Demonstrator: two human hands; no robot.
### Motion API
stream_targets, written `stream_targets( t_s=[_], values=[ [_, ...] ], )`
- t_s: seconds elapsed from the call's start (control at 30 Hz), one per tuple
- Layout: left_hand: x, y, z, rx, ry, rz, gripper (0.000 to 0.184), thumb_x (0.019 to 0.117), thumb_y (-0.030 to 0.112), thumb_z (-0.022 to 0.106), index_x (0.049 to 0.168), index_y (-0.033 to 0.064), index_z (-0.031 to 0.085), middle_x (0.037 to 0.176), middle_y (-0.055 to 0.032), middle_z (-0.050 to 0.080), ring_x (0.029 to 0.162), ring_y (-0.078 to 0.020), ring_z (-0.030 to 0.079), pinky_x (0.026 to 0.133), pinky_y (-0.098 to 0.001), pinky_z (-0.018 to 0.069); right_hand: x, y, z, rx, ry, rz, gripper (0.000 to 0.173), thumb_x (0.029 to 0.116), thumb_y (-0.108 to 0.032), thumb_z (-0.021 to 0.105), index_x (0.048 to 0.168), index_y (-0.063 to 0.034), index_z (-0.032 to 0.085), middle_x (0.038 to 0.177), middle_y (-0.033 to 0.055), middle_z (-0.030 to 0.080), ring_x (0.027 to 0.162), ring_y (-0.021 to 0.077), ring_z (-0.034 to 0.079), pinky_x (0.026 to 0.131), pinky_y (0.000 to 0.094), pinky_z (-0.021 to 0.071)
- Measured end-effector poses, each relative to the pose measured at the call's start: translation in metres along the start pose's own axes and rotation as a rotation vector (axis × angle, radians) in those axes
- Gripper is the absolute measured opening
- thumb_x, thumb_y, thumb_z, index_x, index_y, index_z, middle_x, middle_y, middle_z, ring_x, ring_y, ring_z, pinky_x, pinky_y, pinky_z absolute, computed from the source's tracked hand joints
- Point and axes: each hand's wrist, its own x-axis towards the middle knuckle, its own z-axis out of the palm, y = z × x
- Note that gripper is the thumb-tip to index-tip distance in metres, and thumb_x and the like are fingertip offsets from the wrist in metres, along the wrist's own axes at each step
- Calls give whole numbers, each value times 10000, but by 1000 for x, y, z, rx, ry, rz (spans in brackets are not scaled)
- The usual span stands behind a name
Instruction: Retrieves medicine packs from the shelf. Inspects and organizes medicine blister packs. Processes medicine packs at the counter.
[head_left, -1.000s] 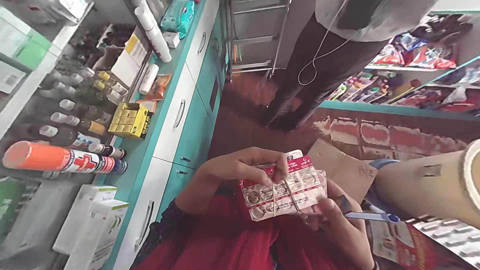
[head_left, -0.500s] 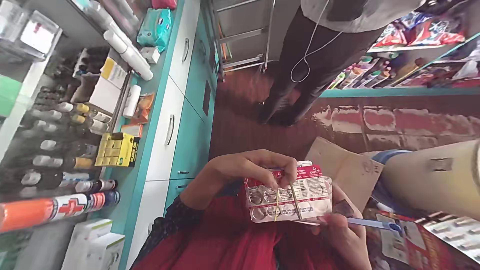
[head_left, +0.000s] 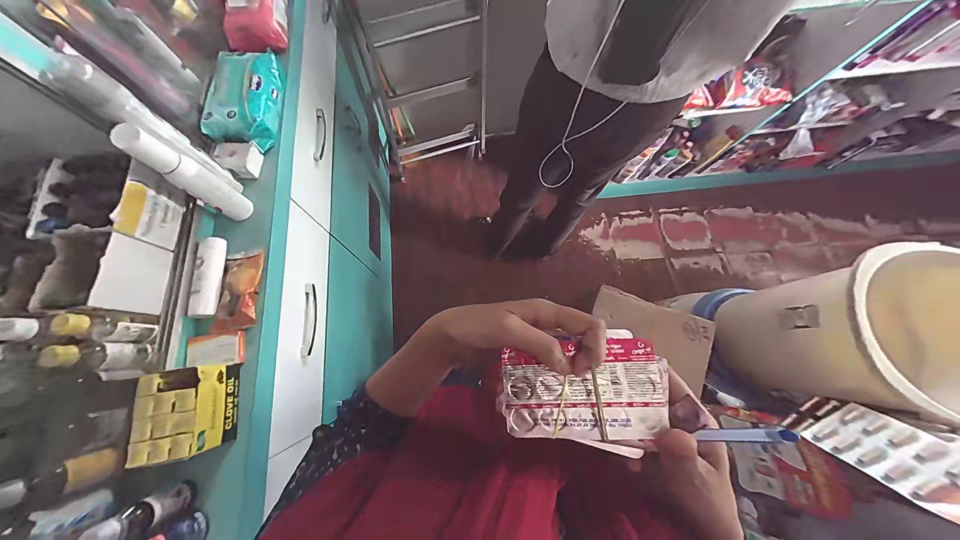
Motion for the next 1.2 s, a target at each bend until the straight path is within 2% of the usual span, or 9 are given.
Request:
stream_targets(
  t_s=[0.1,0.23,0.37,0.47,0.63,0.8,0.97,1.07,1.2],
  values=[
    [0,3,-10,6,-37,-1,113,933,175,552,984,114,631,842,138,626,778,107,577,673,-92,471,4,3,4,-23,10,8,392,1001,-428,608,1331,-219,567,1137,-160,710,768,-102,652,562,72,524],
    [-3,11,-17,0,-72,1,124,939,174,541,981,92,624,841,123,620,761,106,569,652,-85,463,8,7,10,-37,10,-9,381,1012,-409,601,1341,-221,560,1154,-162,701,779,-104,650,570,67,524],
    [-3,14,-19,-37,-108,-17,137,913,133,525,991,78,623,846,123,612,751,107,557,647,-88,460,8,3,16,-105,7,-1,395,1019,-404,593,1379,-252,539,1203,-198,683,825,-130,646,593,50,521],
    [-3,16,-19,-64,-134,-24,143,905,84,504,991,65,617,849,106,614,740,102,553,631,-86,452,6,0,21,-129,35,7,370,1021,-379,599,1367,-264,540,1179,-218,686,801,-141,640,584,44,517],
    [-5,14,-18,-86,-176,3,231,926,42,492,1046,48,690,967,79,687,897,51,630,793,-160,529,0,-7,32,-187,128,70,275,1030,-348,590,1291,-274,543,1072,-238,685,727,-145,623,542,44,509],
    [-6,11,-17,-126,-206,-10,226,977,59,490,986,65,716,981,65,731,874,55,658,760,-155,537,-3,-10,34,-174,157,96,244,1036,-380,573,1240,-248,555,1016,-214,690,696,-129,622,516,54,502],
    [-5,4,-15,-130,-250,14,208,985,113,512,941,46,704,865,75,716,799,64,648,714,-146,521,-9,-12,32,-157,180,108,237,1038,-386,564,1233,-251,564,1005,-212,693,675,-128,615,504,57,495],
    [-3,0,-14,-143,-276,36,202,978,107,514,915,34,691,858,57,708,782,48,650,703,-155,525,-11,-13,30,-166,180,114,245,1037,-403,561,1235,-259,565,1005,-215,692,673,-128,615,505,58,496],
    [-4,1,-10,-100,-225,42,190,981,72,504,977,31,690,928,50,711,850,41,652,756,-165,530,-11,-12,28,-146,179,102,239,1045,-386,554,1238,-247,561,1017,-203,696,689,-123,623,510,60,500]
  ],
)
